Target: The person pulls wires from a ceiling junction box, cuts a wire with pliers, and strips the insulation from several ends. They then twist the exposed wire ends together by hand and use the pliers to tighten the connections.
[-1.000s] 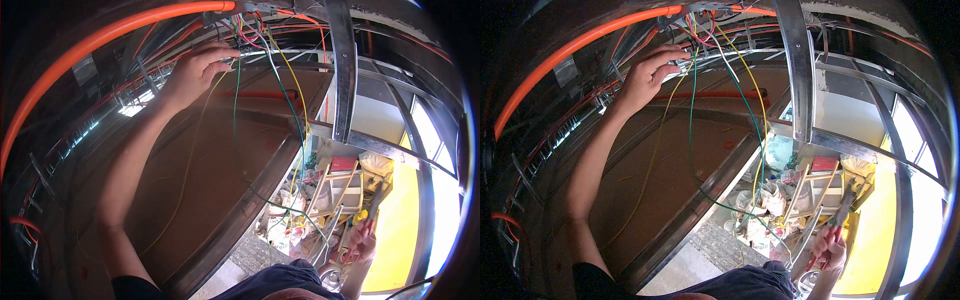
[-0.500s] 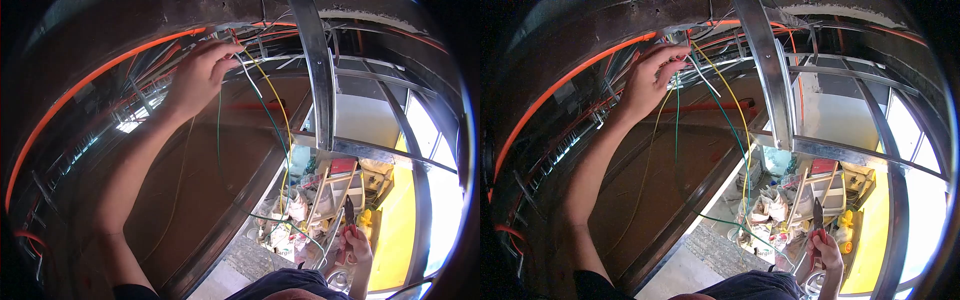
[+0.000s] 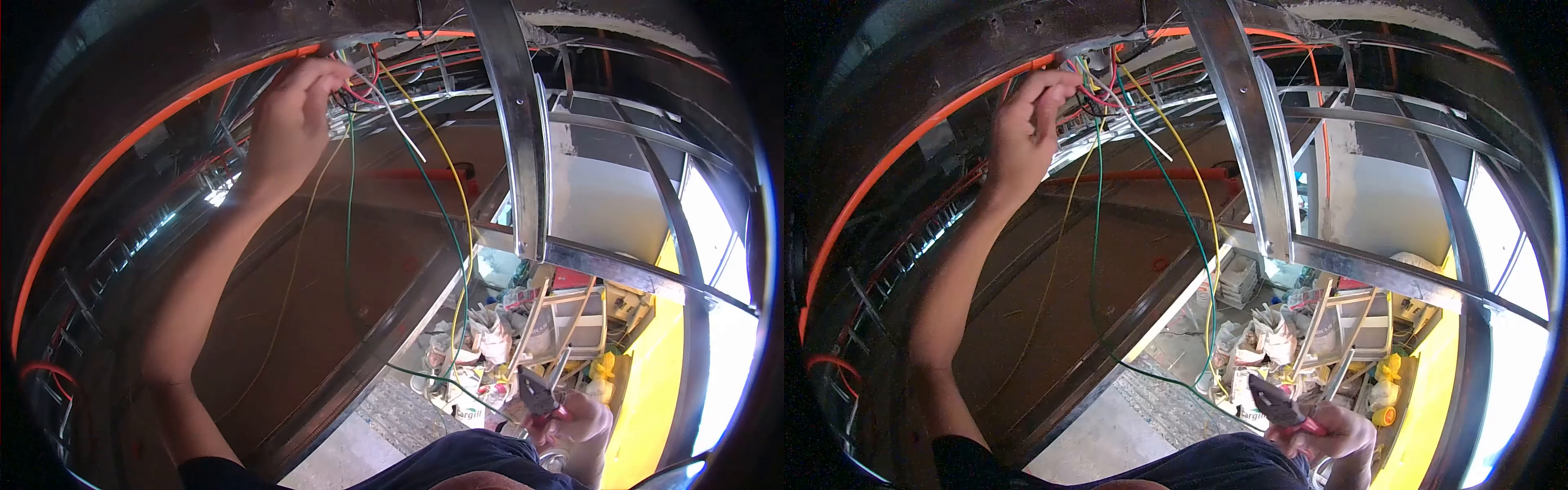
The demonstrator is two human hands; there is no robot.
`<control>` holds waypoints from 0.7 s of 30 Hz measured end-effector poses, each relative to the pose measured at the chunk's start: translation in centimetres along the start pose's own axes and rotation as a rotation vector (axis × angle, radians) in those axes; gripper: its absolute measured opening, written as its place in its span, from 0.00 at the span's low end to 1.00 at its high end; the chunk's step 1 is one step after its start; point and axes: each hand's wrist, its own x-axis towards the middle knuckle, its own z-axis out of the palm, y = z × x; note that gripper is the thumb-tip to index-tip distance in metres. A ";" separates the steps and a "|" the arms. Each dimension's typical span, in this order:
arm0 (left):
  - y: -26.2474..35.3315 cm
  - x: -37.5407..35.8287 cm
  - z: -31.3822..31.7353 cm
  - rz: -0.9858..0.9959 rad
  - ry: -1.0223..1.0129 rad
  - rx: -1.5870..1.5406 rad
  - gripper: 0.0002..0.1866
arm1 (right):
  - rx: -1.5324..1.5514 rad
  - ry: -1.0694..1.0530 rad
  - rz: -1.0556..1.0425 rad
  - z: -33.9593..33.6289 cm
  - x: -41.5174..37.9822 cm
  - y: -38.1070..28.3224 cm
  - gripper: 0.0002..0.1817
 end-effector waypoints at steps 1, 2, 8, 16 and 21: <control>-0.2 -0.5 -0.1 0.000 0.004 0.007 0.10 | -0.005 -0.006 -0.001 0.4 0.6 -0.7 0.19; -0.5 -1.3 -0.2 -0.143 -0.025 -0.016 0.10 | 0.042 0.029 0.007 1.5 1.8 -2.4 0.19; -1.5 -3.3 2.0 -0.482 -0.050 -0.281 0.13 | -0.323 0.177 -0.093 4.3 8.6 -10.8 0.20; -1.0 -3.0 3.6 -0.805 0.021 -0.534 0.19 | -1.412 0.427 -0.363 7.6 16.4 -15.5 0.20; -1.8 -2.2 3.8 -0.780 0.063 -0.612 0.16 | -1.685 0.384 -0.376 8.2 19.7 -17.3 0.21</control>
